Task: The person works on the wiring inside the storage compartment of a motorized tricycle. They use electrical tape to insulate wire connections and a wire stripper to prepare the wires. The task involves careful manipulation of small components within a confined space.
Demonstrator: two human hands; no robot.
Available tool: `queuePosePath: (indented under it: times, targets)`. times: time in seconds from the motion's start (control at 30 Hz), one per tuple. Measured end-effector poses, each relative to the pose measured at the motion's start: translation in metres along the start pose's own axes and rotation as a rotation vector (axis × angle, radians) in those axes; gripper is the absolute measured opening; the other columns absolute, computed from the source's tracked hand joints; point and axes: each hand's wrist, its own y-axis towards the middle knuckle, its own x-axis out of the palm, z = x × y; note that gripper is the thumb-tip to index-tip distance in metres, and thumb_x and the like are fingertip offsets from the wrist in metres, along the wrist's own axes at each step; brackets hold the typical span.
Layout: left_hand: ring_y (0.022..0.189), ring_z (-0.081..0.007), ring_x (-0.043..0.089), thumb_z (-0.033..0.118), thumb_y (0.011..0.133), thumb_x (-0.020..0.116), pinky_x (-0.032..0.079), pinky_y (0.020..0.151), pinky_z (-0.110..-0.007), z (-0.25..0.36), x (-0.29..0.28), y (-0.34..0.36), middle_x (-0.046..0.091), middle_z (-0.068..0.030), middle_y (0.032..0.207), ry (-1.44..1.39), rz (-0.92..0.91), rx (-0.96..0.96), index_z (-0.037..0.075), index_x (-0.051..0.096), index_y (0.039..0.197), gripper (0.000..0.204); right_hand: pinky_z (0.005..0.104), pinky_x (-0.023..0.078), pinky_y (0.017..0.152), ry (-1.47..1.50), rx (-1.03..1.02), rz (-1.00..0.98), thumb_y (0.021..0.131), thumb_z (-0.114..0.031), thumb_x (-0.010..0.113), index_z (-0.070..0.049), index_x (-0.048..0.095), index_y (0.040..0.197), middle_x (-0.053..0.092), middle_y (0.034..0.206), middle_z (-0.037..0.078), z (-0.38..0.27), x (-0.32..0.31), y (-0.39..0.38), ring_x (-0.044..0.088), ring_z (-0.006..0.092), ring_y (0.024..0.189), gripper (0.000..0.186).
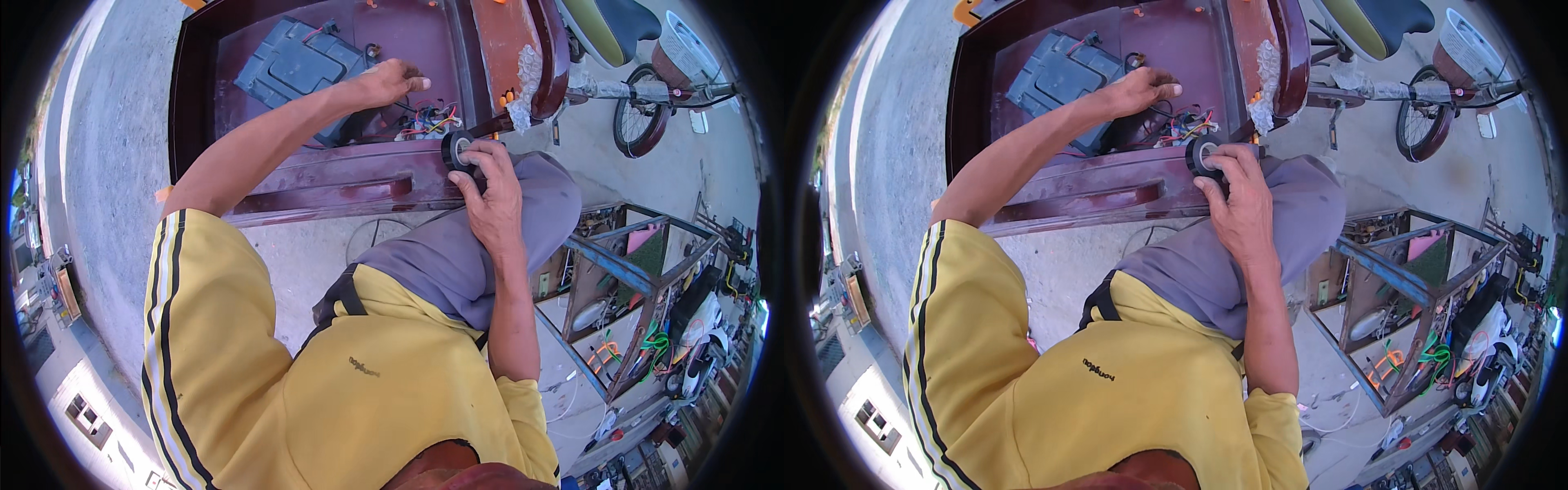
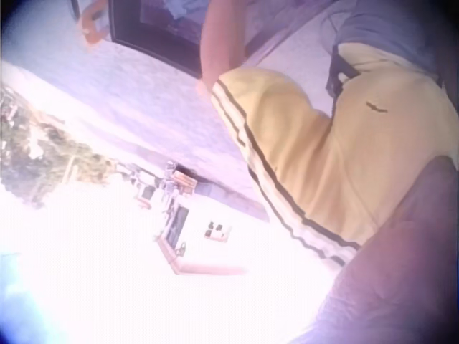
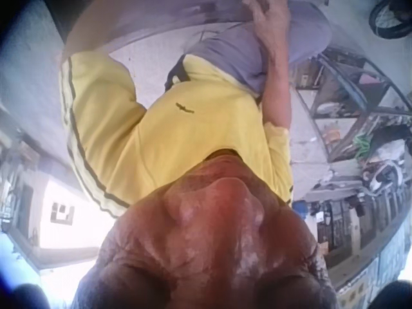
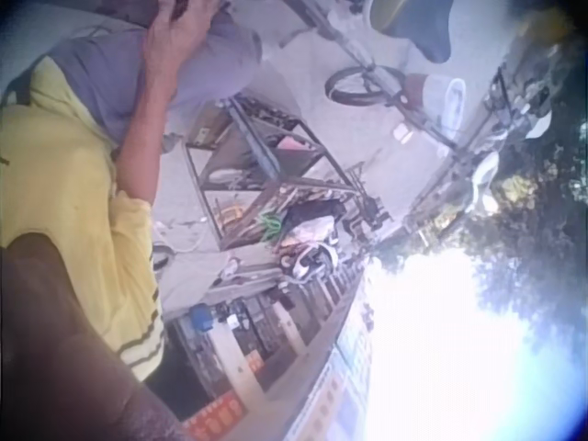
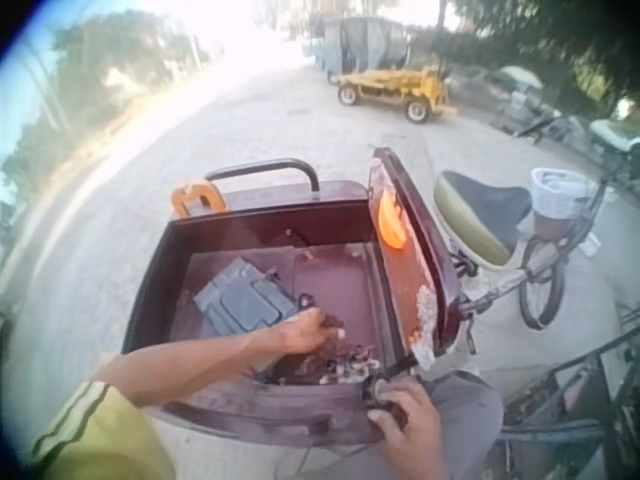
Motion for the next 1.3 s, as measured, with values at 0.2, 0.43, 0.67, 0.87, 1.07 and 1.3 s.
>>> queuePosePath:
  times: [0.2, 0.43, 0.67, 0.87, 1.07, 1.3]
  targets:
    - [0.098, -0.0205, 0.068, 0.02, 0.094, 0.071, 0.053, 0.089, -0.034, 0.071, -0.048, -0.066, 0.072, -0.0114, 0.108, 0.0, -0.007, 0.115, 0.0, 0.071, 0.115, 0.028, 0.0239, 0.048, 0.08, 0.529, 0.166, 0.166, 0.09, -0.003, 0.074, 0.004, 0.063, 0.111, 0.063, 0.112, 0.003, -0.009, -0.005, -0.009, 0.054, 0.0088, 0.088, 0.025]
    - [0.084, -0.0081, 0.061, -0.001, 0.089, 0.072, 0.052, 0.072, -0.024, 0.132, -0.02, -0.166, 0.062, -0.0053, 0.11, -0.334, 0.164, 0.33, 0.001, 0.071, 0.108, 0.019, 0.023, 0.048, 0.078, 0.772, 0.192, 0.252, 0.089, 0.001, 0.074, 0.005, 0.063, 0.113, 0.062, 0.115, 0.004, -0.038, -0.008, -0.018, 0.055, 0.0076, 0.087, 0.027]
    - [0.083, -0.0113, 0.062, -0.005, 0.082, 0.076, 0.053, 0.067, -0.026, 0.154, 0.016, -0.184, 0.062, -0.0085, 0.112, -0.267, 0.467, 0.552, 0.001, 0.071, 0.109, 0.028, 0.0244, 0.048, 0.067, 0.454, 0.102, 0.296, 0.083, 0.0, 0.079, 0.001, 0.063, 0.109, 0.063, 0.109, 0.004, -0.054, -0.021, -0.027, 0.055, 0.0081, 0.078, 0.031]
    - [0.084, -0.0134, 0.063, -0.01, 0.08, 0.075, 0.054, 0.069, -0.027, 0.156, 0.032, -0.18, 0.063, -0.0098, 0.109, -0.182, 0.646, 0.681, -0.001, 0.069, 0.107, 0.029, 0.0283, 0.049, 0.065, 0.205, -0.056, 0.379, 0.078, 0.003, 0.08, -0.001, 0.062, 0.107, 0.064, 0.106, 0.01, -0.064, -0.022, -0.028, 0.056, 0.015, 0.072, 0.035]
    - [0.087, -0.0129, 0.063, -0.012, 0.082, 0.072, 0.054, 0.074, -0.026, 0.154, 0.043, -0.185, 0.062, -0.0083, 0.103, -0.34, 0.544, 0.604, -0.001, 0.064, 0.105, 0.027, 0.0329, 0.052, 0.067, 0.116, -0.147, 0.419, 0.076, 0.007, 0.077, 0.0, 0.061, 0.109, 0.065, 0.107, 0.014, -0.066, -0.019, -0.029, 0.061, 0.0225, 0.073, 0.037]
    - [0.092, -0.0111, 0.062, -0.013, 0.085, 0.069, 0.054, 0.08, -0.026, 0.146, 0.05, -0.181, 0.06, -0.0058, 0.102, -0.379, 0.457, 0.552, 0.0, 0.06, 0.107, 0.027, 0.0349, 0.054, 0.069, 0.06, -0.143, 0.427, 0.076, 0.007, 0.076, 0.0, 0.061, 0.11, 0.066, 0.108, 0.015, -0.061, -0.017, -0.032, 0.066, 0.028, 0.08, 0.038]
